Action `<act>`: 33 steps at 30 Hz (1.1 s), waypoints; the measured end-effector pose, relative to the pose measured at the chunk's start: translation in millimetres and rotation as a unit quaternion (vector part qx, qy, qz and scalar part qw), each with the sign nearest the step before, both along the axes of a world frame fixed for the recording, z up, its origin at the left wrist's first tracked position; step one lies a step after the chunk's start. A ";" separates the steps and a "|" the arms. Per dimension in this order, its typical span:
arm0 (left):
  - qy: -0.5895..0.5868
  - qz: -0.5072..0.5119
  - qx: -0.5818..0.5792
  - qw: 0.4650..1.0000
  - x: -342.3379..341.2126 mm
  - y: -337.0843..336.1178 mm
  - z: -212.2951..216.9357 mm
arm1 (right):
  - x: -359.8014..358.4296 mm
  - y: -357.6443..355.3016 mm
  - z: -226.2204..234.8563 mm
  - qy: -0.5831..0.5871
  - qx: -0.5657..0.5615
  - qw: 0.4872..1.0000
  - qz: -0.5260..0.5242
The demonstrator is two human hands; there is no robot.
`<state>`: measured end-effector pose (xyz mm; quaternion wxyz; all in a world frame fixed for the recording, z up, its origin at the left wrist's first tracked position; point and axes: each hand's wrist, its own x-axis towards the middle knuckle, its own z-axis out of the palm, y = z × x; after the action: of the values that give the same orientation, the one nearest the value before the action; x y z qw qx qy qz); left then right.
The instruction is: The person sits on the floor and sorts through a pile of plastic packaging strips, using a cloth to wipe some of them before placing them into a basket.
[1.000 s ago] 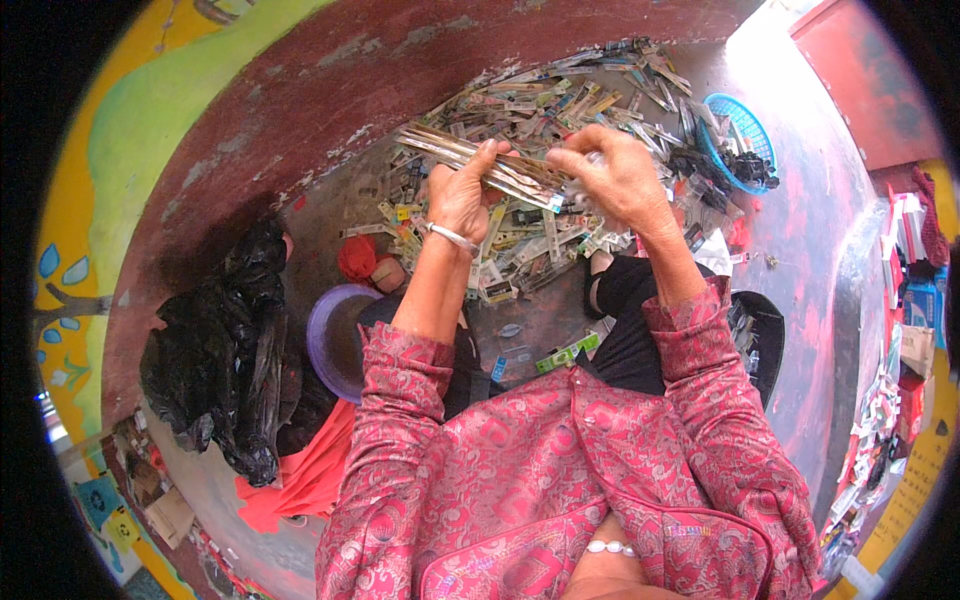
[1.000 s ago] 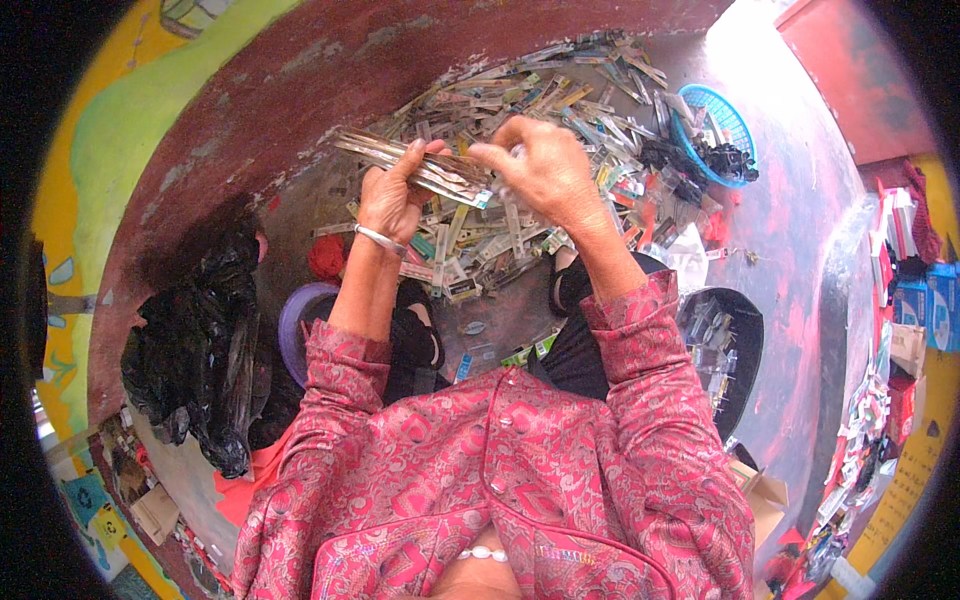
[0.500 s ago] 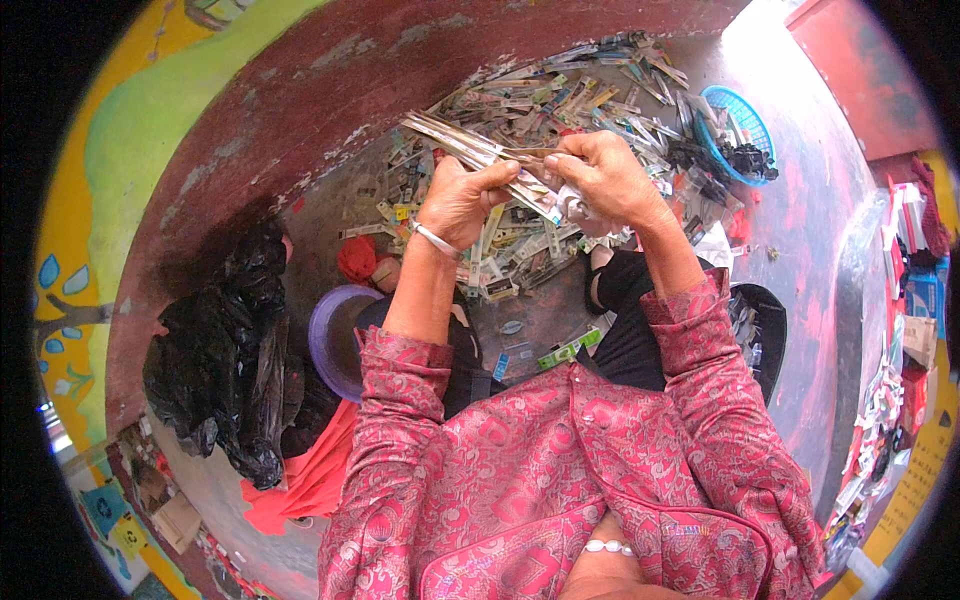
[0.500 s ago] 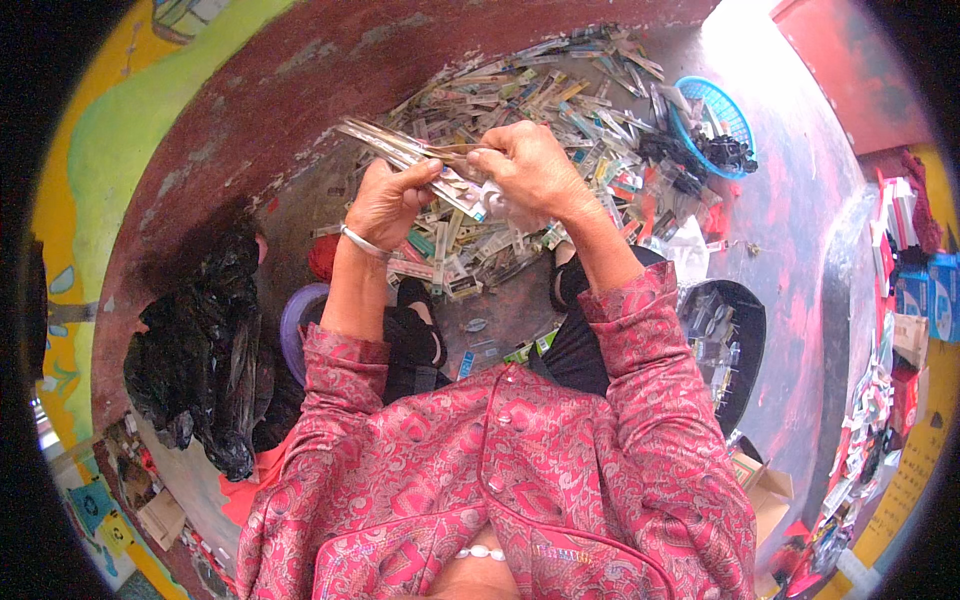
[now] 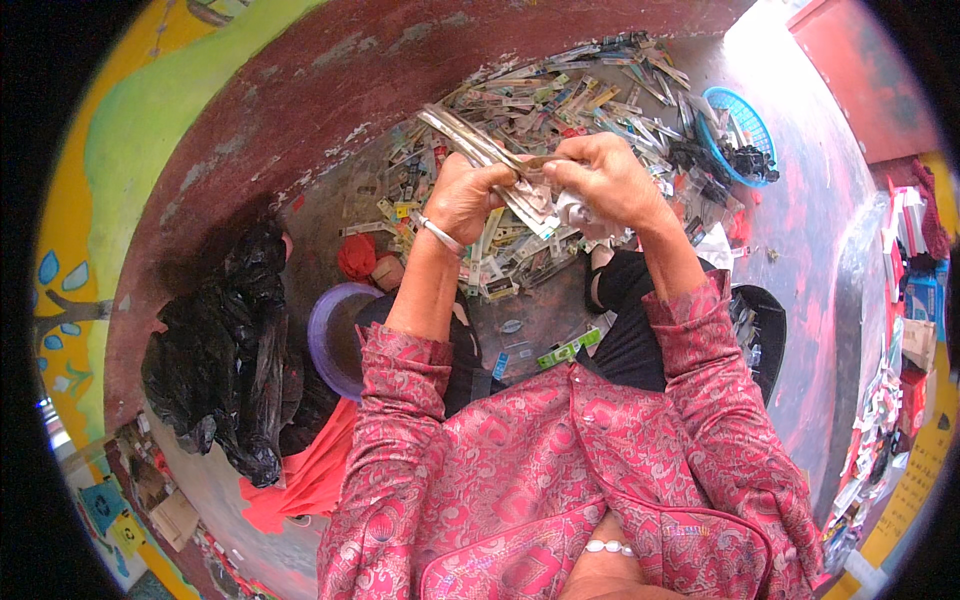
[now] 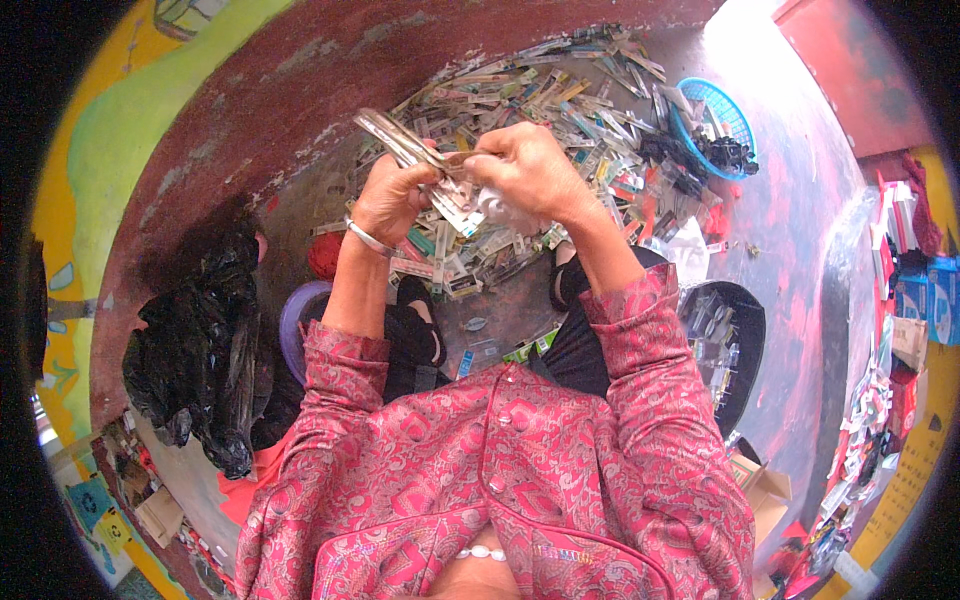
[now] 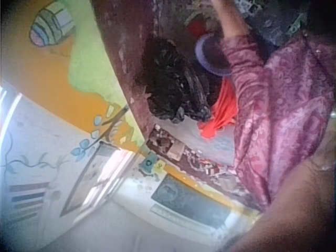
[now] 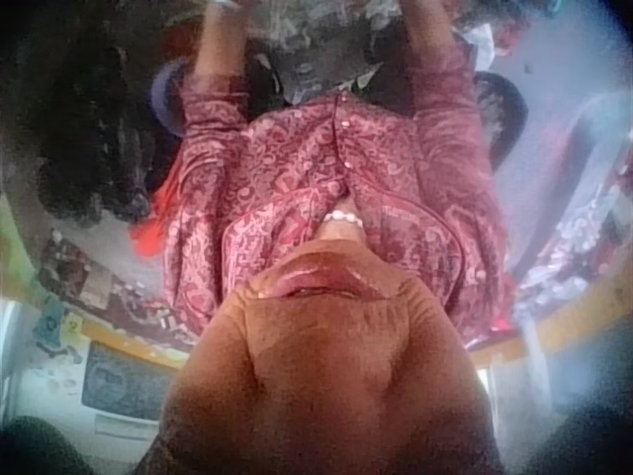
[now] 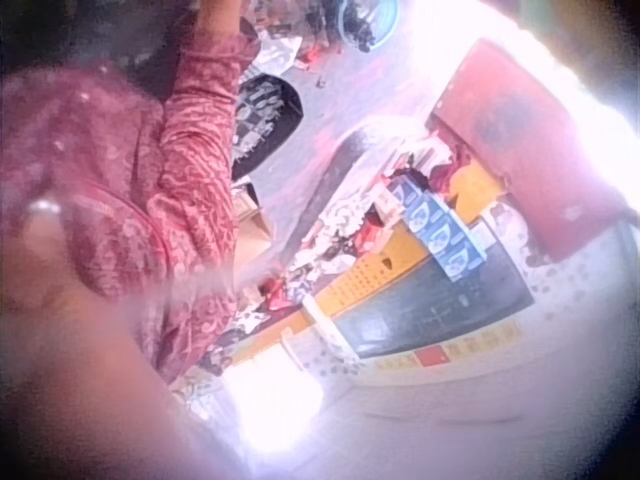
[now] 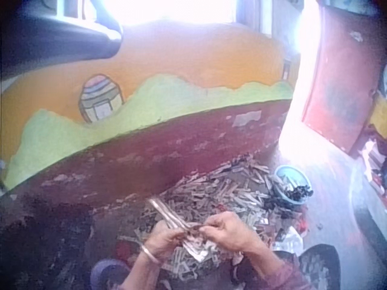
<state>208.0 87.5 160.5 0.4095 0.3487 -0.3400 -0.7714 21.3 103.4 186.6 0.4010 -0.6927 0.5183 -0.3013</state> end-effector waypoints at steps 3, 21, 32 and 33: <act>0.010 -0.010 -0.018 1.000 -2.4 1.6 -2.6 | 11.4 8.9 11.8 0.126 -0.241 0.961 0.042; -0.012 0.040 -0.081 0.996 -7.9 -2.1 -9.4 | 1.9 0.5 -7.0 -0.295 0.246 0.922 -0.050; -0.054 0.103 -0.044 0.992 -1.2 0.8 -21.0 | -13.4 -7.6 -15.4 -0.084 0.183 0.979 -0.026; -0.078 0.105 -0.053 0.990 0.6 1.0 -16.1 | -15.0 -9.0 -5.0 -0.115 0.169 0.976 -0.080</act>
<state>208.7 88.4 144.4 0.4782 0.4193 -0.3728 -0.6756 6.3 94.4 181.7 0.5433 -0.5320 0.5662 -0.3180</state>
